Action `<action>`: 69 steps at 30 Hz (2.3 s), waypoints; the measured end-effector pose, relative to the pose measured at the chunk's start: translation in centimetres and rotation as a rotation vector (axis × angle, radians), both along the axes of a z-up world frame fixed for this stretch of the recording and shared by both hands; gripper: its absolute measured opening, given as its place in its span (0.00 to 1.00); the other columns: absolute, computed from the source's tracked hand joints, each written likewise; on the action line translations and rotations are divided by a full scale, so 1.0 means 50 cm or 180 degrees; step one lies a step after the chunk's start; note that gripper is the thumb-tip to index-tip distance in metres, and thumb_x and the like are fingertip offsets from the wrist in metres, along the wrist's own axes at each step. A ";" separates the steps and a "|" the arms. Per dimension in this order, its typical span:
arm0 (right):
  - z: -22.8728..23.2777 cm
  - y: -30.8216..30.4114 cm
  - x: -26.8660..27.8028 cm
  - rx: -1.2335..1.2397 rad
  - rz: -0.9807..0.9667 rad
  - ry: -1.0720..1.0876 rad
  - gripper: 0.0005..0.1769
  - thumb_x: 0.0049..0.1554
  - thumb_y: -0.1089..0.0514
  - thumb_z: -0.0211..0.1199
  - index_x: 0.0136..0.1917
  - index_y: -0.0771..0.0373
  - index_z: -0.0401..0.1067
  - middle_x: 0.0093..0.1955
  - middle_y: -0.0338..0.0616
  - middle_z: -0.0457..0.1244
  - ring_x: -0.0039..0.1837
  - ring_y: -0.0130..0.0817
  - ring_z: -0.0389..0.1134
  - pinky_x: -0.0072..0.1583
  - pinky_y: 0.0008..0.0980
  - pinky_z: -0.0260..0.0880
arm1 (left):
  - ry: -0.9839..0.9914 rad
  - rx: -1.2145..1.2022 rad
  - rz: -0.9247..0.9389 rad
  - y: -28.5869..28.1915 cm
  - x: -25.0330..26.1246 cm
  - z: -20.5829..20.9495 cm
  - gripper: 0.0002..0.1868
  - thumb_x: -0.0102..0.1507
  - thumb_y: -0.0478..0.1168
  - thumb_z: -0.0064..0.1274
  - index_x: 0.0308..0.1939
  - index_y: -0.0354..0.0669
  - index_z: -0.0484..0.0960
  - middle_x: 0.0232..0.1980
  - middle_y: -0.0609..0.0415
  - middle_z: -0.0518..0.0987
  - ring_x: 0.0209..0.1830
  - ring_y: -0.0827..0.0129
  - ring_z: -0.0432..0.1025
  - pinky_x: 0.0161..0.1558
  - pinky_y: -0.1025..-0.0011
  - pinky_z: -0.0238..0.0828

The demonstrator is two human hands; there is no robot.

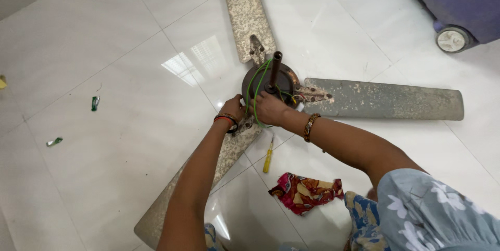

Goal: The person sits on the floor and attaches ceiling fan blades to the motor housing using a screwdriver. They align each blade, insert screws, and tighten them to secure the blades in place.

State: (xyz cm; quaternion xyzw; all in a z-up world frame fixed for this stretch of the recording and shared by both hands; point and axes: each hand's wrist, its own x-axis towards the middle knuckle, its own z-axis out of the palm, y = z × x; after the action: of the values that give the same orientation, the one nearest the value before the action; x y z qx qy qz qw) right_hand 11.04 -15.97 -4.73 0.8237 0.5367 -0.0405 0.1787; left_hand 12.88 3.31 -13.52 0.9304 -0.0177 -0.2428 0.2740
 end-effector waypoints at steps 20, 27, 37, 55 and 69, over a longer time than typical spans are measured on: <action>-0.014 -0.012 -0.007 0.0522 0.0115 -0.0080 0.17 0.60 0.55 0.52 0.60 0.63 0.68 0.43 0.46 0.66 0.47 0.41 0.67 0.49 0.38 0.64 | 0.0060 0.0111 -0.0040 0.006 0.002 0.039 0.27 0.65 0.46 0.57 0.67 0.45 0.72 0.51 0.41 0.83 0.52 0.51 0.78 0.56 0.56 0.74; -0.028 -0.018 -0.020 0.0185 -0.0134 0.0084 0.16 0.64 0.54 0.50 0.59 0.65 0.68 0.46 0.47 0.66 0.49 0.41 0.67 0.48 0.38 0.64 | 0.0206 0.0225 -0.0022 0.002 -0.003 0.050 0.28 0.65 0.46 0.56 0.68 0.46 0.71 0.47 0.41 0.85 0.50 0.51 0.79 0.55 0.57 0.75; -0.020 -0.016 -0.020 0.0095 -0.0105 -0.0082 0.20 0.61 0.54 0.50 0.62 0.65 0.65 0.47 0.48 0.67 0.49 0.42 0.67 0.47 0.38 0.65 | 0.0113 0.0218 -0.0118 0.005 0.006 0.026 0.26 0.65 0.43 0.56 0.66 0.42 0.72 0.51 0.44 0.84 0.52 0.53 0.78 0.55 0.58 0.76; -0.028 -0.001 -0.013 -0.0147 -0.0453 0.0381 0.16 0.65 0.53 0.49 0.60 0.65 0.65 0.50 0.50 0.67 0.52 0.44 0.68 0.50 0.40 0.66 | 0.0075 0.0219 -0.0187 -0.002 0.005 0.045 0.25 0.64 0.43 0.57 0.64 0.40 0.74 0.49 0.44 0.85 0.51 0.53 0.79 0.54 0.58 0.76; -0.009 -0.007 -0.012 -0.0185 -0.0275 0.0233 0.18 0.60 0.55 0.53 0.61 0.63 0.67 0.51 0.51 0.66 0.50 0.43 0.70 0.47 0.39 0.67 | 0.0083 0.0699 -0.0623 -0.006 -0.007 0.079 0.24 0.68 0.49 0.51 0.62 0.38 0.68 0.50 0.38 0.81 0.52 0.49 0.77 0.53 0.54 0.76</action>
State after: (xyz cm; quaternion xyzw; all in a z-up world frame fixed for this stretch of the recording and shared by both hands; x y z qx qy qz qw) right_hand 10.44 -16.33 -5.18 0.8385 0.5054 -0.0938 0.1808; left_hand 12.54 3.00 -9.58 0.9454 -0.0781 -0.2809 0.1458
